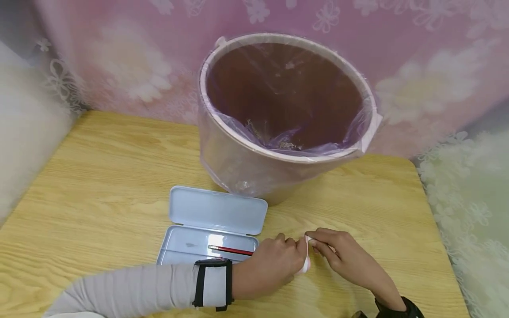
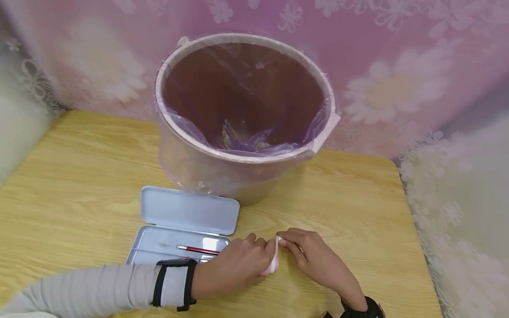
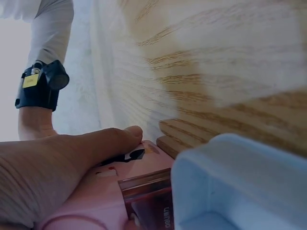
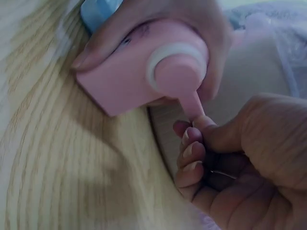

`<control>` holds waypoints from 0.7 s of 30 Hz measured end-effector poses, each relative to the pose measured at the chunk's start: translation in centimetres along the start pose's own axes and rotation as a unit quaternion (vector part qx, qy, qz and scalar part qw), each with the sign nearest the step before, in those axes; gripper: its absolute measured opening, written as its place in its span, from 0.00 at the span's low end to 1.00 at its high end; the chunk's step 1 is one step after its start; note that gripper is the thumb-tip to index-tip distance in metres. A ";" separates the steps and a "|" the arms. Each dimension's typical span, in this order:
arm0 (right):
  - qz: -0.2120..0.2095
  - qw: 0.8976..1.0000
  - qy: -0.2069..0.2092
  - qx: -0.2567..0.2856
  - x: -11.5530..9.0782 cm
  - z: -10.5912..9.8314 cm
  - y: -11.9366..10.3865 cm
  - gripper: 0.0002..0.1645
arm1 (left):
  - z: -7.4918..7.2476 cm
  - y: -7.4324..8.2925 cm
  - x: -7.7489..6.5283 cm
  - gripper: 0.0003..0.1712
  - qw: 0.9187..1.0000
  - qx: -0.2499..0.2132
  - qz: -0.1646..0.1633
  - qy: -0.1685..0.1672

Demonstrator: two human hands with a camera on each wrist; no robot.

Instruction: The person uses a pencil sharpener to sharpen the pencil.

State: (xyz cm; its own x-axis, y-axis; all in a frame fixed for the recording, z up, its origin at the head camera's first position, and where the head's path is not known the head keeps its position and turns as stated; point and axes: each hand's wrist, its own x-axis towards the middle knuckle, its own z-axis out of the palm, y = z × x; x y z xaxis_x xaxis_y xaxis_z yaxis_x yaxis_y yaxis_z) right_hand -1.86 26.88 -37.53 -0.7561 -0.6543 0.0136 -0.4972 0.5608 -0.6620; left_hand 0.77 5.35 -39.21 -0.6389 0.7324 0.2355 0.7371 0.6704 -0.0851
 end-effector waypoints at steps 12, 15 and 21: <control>0.029 0.997 -0.033 0.065 -1.6 2.6 1.9 0.13 | 0.1 0.7 0.0 0.14 1.000 0.020 -0.003 0.016; 0.025 0.997 -0.030 0.073 -1.8 3.4 1.9 0.14 | 0.1 0.8 -0.3 0.14 1.000 0.022 -0.012 0.014; 0.002 0.997 -0.036 0.064 -2.7 4.8 1.8 0.16 | 0.2 1.1 -0.7 0.16 0.999 0.010 -0.026 0.018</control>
State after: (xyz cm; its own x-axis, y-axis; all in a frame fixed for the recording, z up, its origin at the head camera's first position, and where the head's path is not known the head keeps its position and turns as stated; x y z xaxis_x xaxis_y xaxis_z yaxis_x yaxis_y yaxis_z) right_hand 1.26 27.24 -42.35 -0.7234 -0.6892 -0.0405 -0.4321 0.4977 -0.7521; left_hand 1.99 5.63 -39.67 -0.6674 0.6918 0.2757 0.6980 0.7101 -0.0920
